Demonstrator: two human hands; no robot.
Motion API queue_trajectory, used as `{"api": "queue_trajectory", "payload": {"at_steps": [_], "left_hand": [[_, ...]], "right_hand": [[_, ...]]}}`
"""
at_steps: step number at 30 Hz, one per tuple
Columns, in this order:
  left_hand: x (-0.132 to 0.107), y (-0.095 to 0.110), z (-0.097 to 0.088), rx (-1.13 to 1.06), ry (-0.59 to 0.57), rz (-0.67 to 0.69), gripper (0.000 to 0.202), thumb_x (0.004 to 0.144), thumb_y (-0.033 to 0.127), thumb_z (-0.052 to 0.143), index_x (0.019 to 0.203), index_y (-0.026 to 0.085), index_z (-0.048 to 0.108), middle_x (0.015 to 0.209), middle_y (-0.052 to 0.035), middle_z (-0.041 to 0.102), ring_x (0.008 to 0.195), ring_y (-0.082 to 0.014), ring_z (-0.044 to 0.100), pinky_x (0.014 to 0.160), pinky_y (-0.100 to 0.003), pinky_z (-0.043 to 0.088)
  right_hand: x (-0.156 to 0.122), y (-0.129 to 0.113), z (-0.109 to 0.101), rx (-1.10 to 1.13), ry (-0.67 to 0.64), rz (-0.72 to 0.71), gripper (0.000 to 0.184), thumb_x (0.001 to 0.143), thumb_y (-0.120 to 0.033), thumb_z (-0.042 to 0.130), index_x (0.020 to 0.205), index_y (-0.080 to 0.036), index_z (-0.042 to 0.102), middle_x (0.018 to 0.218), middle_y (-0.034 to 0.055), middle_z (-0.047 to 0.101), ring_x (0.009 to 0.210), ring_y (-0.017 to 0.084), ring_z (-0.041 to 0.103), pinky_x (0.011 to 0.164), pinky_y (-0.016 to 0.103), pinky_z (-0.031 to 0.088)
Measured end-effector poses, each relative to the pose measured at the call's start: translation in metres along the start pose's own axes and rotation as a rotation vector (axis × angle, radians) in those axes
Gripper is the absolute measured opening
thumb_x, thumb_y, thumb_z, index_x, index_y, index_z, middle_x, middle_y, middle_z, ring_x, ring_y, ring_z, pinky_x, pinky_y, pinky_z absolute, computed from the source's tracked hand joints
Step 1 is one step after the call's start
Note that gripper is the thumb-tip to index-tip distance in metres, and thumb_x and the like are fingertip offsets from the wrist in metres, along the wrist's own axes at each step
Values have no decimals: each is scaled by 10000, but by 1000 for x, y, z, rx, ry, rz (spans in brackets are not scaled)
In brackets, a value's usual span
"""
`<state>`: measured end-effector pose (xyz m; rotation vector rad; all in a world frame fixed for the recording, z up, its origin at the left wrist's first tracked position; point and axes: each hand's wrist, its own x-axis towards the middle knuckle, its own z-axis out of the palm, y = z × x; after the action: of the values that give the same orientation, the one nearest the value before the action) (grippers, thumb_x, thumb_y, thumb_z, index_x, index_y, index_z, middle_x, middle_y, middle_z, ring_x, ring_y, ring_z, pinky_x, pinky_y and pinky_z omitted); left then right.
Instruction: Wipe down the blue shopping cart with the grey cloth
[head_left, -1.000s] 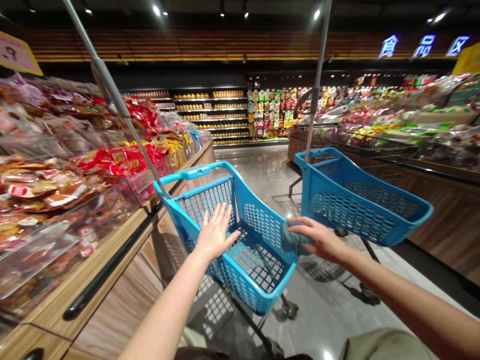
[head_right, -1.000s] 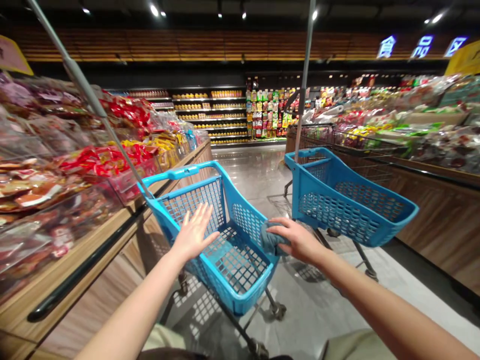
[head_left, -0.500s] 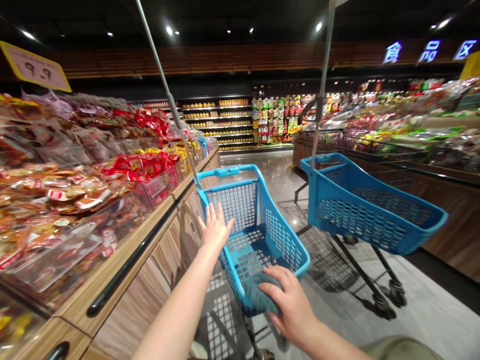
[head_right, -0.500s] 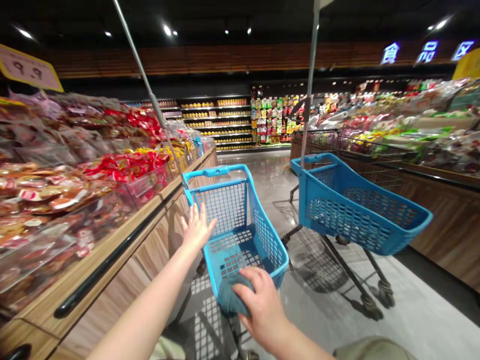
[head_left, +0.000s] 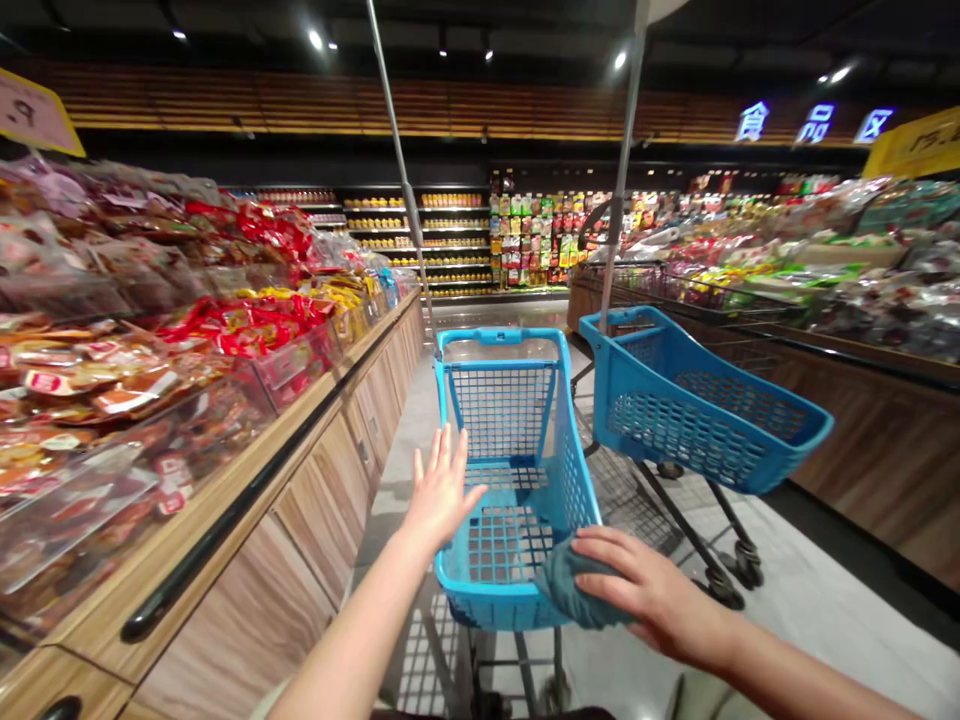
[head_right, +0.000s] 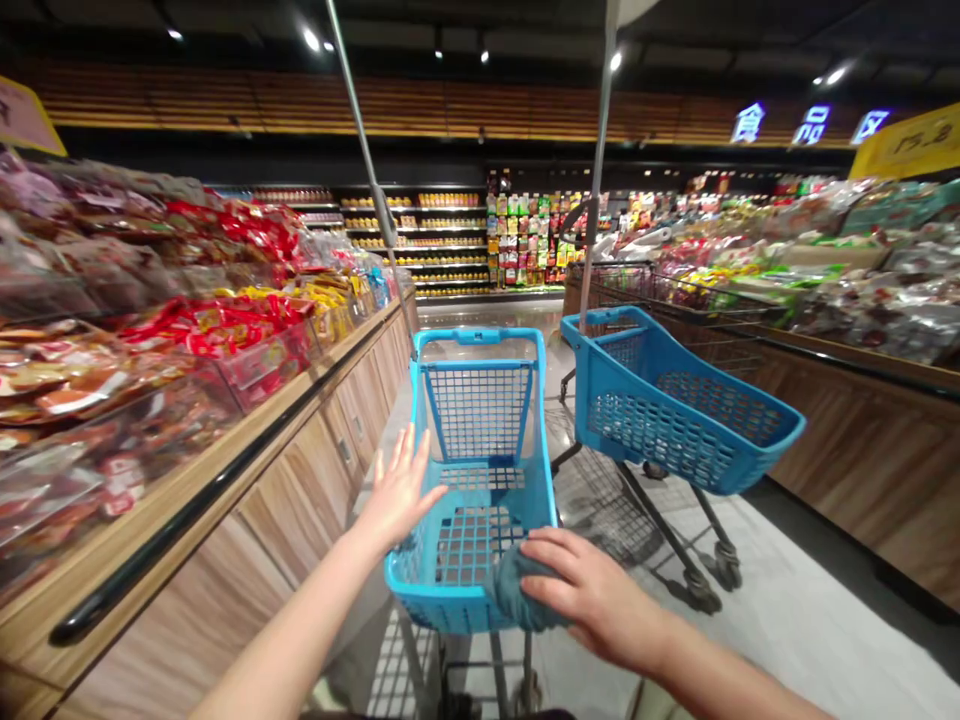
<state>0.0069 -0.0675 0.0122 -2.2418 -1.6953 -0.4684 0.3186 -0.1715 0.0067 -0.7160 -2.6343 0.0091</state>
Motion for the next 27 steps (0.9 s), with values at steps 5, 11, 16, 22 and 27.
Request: {"api": "queue_trajectory", "payload": {"at_steps": [5,11,16,22,27], "left_hand": [[13,6,-6,68,24,112,777,889,442,541,1528,174,190,1604,-177,113,1480,-302,81,1154,-591,164],[-13,40,-7,90,119,22,698,916,429,489,1516,166,247,1597,-170,159,1474,-309,135,1140,-584,228],[-29,42,6,37,102,69,699,938,536,400,1514,165,261,1587,-160,204,1464,-308,185,1122,-574,280],[-9,4,16,33,67,30,683,941,530,392,1501,152,299,1578,-165,222,1465,-302,181,1144,-567,234],[2,-15,13,86,20,-230,686,950,501,350,1498,93,289,1568,-198,225,1462,-321,186,1136,-612,197]], "right_hand": [[6,54,-36,-76,177,210,505,712,-35,483,1151,-234,635,1327,94,557,1216,246,524,1014,411,456],[59,138,-49,-74,398,260,420,738,-111,550,1131,-229,640,1325,101,537,1233,272,508,1040,460,426],[70,165,-4,20,412,325,205,755,-156,535,921,-206,643,1170,101,617,1170,275,542,1038,506,411],[61,88,22,97,421,250,212,757,-206,546,963,-218,599,1148,92,616,1153,269,542,1114,579,264],[66,-6,37,159,225,52,373,704,-314,627,1066,-232,583,1213,81,593,1201,268,503,1144,559,215]]}}
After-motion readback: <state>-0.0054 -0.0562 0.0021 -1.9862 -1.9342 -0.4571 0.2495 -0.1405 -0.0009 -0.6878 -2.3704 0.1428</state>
